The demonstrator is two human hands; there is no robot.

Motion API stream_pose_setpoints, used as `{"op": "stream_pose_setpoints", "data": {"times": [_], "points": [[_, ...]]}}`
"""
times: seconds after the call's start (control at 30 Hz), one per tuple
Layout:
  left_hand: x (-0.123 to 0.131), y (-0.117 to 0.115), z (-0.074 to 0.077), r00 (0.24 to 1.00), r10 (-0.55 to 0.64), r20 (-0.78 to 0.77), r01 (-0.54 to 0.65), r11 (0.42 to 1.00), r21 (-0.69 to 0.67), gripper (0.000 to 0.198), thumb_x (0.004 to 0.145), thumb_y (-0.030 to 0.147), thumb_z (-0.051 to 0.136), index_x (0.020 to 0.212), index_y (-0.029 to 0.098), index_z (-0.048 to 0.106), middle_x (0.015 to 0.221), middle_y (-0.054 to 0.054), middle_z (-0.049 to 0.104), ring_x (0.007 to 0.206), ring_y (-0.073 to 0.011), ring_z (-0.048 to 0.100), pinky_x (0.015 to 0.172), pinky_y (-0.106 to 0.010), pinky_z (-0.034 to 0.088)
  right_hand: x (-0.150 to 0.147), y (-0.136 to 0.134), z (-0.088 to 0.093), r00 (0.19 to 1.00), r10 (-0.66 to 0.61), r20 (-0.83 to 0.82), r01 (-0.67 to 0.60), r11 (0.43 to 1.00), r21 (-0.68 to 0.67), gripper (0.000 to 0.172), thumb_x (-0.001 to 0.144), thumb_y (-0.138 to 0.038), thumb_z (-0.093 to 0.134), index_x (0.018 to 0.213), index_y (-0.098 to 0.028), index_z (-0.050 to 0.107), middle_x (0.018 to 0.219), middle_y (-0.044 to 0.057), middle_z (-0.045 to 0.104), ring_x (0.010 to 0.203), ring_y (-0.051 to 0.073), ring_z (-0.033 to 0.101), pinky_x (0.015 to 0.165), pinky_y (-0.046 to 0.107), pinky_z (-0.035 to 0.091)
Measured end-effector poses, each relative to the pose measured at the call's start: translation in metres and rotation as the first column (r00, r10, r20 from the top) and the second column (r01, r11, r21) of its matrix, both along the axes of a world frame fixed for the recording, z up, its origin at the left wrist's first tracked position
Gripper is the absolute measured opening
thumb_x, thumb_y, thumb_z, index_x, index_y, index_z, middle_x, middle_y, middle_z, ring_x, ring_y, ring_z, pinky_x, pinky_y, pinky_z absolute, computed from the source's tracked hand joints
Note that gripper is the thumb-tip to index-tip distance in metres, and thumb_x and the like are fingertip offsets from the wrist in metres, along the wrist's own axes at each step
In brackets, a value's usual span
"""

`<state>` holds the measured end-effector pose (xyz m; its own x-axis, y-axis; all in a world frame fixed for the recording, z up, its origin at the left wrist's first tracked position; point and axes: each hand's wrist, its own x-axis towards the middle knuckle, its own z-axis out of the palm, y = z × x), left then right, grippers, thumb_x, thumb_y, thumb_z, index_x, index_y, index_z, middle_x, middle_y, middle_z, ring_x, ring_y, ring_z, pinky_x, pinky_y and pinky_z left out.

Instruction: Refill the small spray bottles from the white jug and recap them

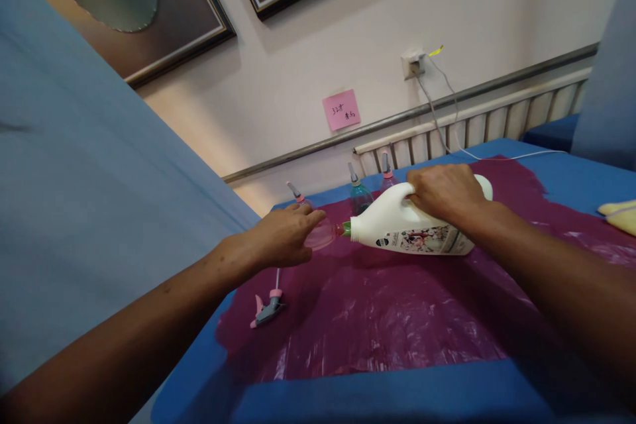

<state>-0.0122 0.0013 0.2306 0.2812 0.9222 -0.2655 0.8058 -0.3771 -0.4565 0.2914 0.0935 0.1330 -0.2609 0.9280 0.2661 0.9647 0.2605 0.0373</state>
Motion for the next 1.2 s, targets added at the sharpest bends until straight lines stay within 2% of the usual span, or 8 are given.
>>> {"op": "stream_pose_setpoints", "data": {"times": [0.7, 0.9, 1.1, 1.2], "points": [[0.0023, 0.0028, 0.0014, 1.000, -0.018, -0.026, 0.018, 1.000, -0.022, 0.066, 0.084, 0.024, 0.075, 0.149, 0.020, 0.062, 0.143, -0.020, 0.070, 0.129, -0.0396, 0.069, 0.100, -0.050, 0.062, 0.0027, 0.0055, -0.0056, 0.999, 0.038, -0.025, -0.037, 0.998, 0.047, 0.039, 0.104, -0.047, 0.055, 0.116, -0.021, 0.082, 0.103, 0.019, 0.083, 0.086, 0.033, 0.072, 0.069, 0.038, 0.035], [0.0023, 0.0040, 0.0009, 0.998, -0.042, -0.050, 0.042, 0.999, -0.005, 0.062, 0.084, 0.024, 0.075, 0.144, 0.021, 0.064, 0.139, -0.018, 0.071, 0.125, -0.0367, 0.070, 0.099, -0.047, 0.061, 0.0031, 0.0080, -0.0082, 0.999, 0.025, -0.041, -0.023, 0.999, 0.043, 0.037, 0.102, -0.049, 0.058, 0.117, -0.025, 0.083, 0.102, 0.015, 0.083, 0.087, 0.032, 0.073, 0.072, 0.038, 0.039], [0.0039, 0.0055, 0.0014, 0.997, -0.050, -0.056, 0.050, 0.999, -0.004, 0.062, 0.083, 0.024, 0.075, 0.144, 0.020, 0.064, 0.138, -0.019, 0.072, 0.125, -0.0378, 0.070, 0.101, -0.050, 0.060, 0.0029, 0.0030, -0.0034, 0.997, 0.057, -0.053, -0.055, 0.997, 0.049, 0.040, 0.105, -0.046, 0.056, 0.118, -0.019, 0.082, 0.106, 0.022, 0.083, 0.090, 0.035, 0.075, 0.070, 0.040, 0.035], [0.0066, 0.0062, 0.0035, 0.996, -0.051, -0.071, 0.050, 0.999, -0.005, 0.064, 0.083, 0.025, 0.077, 0.145, 0.020, 0.064, 0.136, -0.019, 0.073, 0.124, -0.0388, 0.070, 0.101, -0.051, 0.060, 0.0033, 0.0031, -0.0027, 0.998, 0.040, -0.046, -0.039, 0.999, 0.033, 0.040, 0.105, -0.048, 0.056, 0.119, -0.020, 0.082, 0.106, 0.021, 0.084, 0.089, 0.035, 0.074, 0.071, 0.039, 0.036]]}}
